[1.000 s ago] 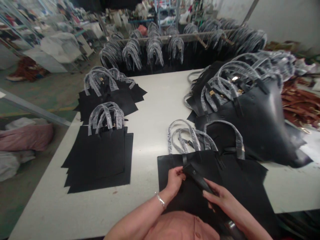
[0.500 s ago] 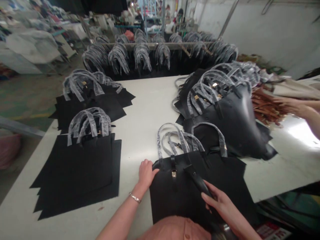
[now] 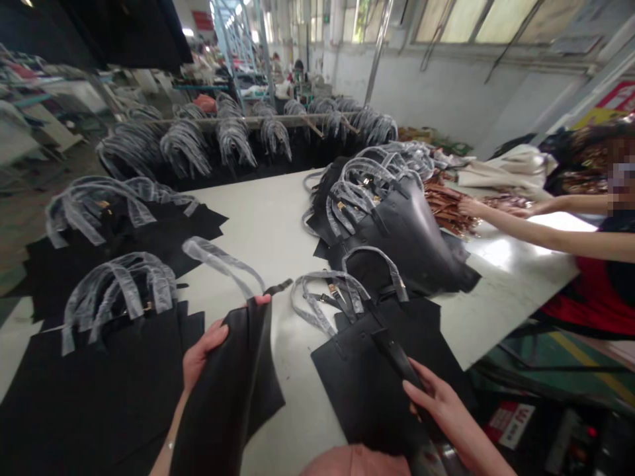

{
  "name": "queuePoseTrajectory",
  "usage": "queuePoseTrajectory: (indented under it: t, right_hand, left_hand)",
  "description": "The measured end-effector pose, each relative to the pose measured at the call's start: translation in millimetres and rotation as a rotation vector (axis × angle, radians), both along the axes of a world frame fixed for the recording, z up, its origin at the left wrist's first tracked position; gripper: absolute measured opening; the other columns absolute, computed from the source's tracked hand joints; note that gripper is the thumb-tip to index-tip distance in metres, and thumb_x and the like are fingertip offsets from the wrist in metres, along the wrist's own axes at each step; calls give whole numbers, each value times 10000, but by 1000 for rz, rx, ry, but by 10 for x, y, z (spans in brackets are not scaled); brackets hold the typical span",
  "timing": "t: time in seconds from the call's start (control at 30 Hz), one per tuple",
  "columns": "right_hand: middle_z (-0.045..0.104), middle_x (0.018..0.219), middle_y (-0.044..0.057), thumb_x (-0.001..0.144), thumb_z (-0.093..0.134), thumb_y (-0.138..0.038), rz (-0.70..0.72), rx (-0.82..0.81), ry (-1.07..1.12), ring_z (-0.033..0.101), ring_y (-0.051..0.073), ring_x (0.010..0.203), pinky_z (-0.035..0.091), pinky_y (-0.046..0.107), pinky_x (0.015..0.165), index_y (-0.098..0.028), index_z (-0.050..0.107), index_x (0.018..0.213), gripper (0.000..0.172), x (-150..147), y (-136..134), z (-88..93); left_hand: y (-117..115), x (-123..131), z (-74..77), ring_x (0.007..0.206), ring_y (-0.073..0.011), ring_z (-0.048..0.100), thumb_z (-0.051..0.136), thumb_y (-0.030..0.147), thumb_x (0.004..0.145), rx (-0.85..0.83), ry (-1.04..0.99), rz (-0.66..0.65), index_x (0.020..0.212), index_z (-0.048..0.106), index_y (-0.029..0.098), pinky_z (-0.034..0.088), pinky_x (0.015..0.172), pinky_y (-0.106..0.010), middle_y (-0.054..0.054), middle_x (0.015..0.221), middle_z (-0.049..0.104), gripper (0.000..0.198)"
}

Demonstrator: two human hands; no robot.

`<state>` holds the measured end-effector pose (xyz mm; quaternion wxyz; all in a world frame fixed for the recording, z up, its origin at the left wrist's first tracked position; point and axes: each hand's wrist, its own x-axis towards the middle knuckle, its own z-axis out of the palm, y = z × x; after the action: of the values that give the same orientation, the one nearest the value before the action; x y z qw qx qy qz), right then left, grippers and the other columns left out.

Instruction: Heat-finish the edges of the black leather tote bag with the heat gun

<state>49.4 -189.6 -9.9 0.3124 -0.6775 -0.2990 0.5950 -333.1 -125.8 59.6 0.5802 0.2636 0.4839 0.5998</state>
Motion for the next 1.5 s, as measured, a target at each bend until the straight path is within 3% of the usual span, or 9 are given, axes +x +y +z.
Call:
queuePoseTrajectory:
  t: [0.1,0.17,0.27,0.37,0.43,0.67,0.83,1.13,1.5]
  right_hand:
    - [641,767,-11,643,764,-530,-42,-4,-19,543,136,566,430,252,498,-145,413,1388,909,68,-63,1]
    - [645,755,-13,643,768,-524,-64,-2,-35,546,140,563,431,253,493,-159,418,1389,901,112,-85,15]
    - [650,762,-11,665,757,-521,-62,0,-53,545,140,568,431,254,497,-178,409,1396,879,177,-84,40]
    - [638,774,-12,696,731,-520,3,12,-61,538,137,581,432,254,508,-170,394,1402,857,213,-62,19]
    - [632,778,-10,708,717,-509,62,26,-71,525,131,573,432,255,510,-150,398,1398,842,197,-44,-28]
    - [628,731,-10,724,672,-440,269,1,-114,521,117,511,419,254,485,-111,484,1353,734,-60,151,-207]
    - [634,652,-30,748,661,-375,426,-1,-167,557,123,506,432,241,490,-158,556,1320,621,-258,382,-234]
    - [646,682,-19,772,631,-345,521,-44,-223,570,110,491,449,229,494,-158,541,1343,607,-579,725,-311]
    - [662,676,-10,730,663,-360,510,-25,-229,557,123,471,452,244,473,-117,572,1303,629,-566,651,-372]
  left_hand:
    - [178,222,177,1124,-294,572,637,362,727,-7,294,-116,957,715,155,484,949,-351,-61,1105,687,319]
    - [329,530,50,1072,-278,588,620,376,753,57,486,-212,796,715,162,471,946,-341,-62,1061,686,239]
    - [485,1090,-462,1111,-270,566,500,429,867,175,781,-169,694,675,168,420,1008,-387,-103,1103,651,358]
    - [418,1454,-1094,1301,-290,437,477,382,919,201,1044,-321,1119,643,156,360,1082,-453,-157,1340,525,345]
    - [252,1502,-1437,1299,-284,444,483,309,924,200,1200,-422,1209,586,136,375,1085,-445,-175,1370,495,348]
    - [-345,1307,-2006,1280,-308,457,534,164,875,303,1542,-458,1229,556,144,405,1067,-524,-167,1369,490,355]
    - [-430,1313,-2125,1332,-287,402,510,220,911,405,1579,-471,1327,486,162,368,1105,-528,-143,1415,466,421]
    - [-407,1320,-2056,1289,-260,440,475,276,936,391,1577,-494,1313,506,178,323,1132,-492,-112,1335,544,391]
    - [-382,1322,-2004,1272,-258,449,476,273,929,354,1505,-482,1295,520,185,314,1130,-489,-103,1335,546,379]
